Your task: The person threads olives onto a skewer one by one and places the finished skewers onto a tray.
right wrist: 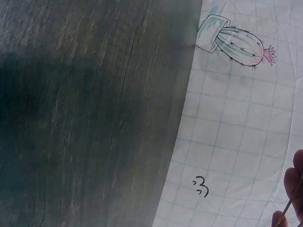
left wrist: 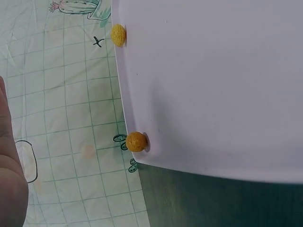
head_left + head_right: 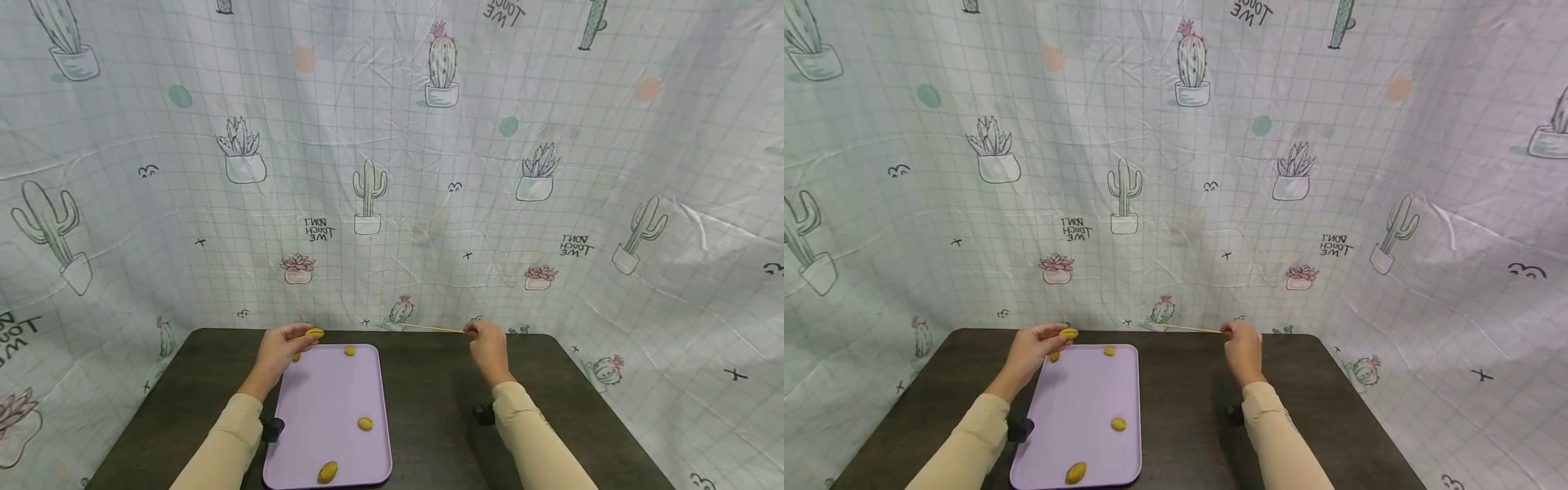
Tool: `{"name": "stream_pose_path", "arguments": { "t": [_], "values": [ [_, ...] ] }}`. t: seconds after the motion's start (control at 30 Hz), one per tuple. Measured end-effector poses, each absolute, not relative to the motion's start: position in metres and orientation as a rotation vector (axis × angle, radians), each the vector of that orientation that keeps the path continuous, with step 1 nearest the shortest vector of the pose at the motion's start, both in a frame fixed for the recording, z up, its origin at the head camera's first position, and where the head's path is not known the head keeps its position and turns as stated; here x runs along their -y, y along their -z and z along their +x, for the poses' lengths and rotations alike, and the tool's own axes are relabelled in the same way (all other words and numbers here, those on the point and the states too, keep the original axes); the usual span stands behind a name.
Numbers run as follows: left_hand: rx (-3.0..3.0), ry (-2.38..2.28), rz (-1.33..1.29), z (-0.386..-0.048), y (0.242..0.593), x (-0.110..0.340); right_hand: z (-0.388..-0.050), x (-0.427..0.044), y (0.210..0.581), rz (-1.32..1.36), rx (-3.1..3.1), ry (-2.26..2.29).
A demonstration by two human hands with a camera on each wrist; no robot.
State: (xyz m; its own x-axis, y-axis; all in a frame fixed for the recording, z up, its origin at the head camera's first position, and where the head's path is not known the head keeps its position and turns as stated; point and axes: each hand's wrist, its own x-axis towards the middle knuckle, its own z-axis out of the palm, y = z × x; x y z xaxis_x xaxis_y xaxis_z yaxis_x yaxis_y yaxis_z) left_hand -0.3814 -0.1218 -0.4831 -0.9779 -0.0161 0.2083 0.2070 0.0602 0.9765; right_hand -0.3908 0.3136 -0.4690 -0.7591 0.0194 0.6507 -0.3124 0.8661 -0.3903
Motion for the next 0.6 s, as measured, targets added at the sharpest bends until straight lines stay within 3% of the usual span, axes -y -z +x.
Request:
{"name": "stream_pose_path", "arguments": {
  "t": [0.6],
  "values": [
    [2.166,2.06,-0.23,-0.378,0.474,0.11,-0.39,-0.297,0.461,0.174,2.384,-0.627]
  ]
}}
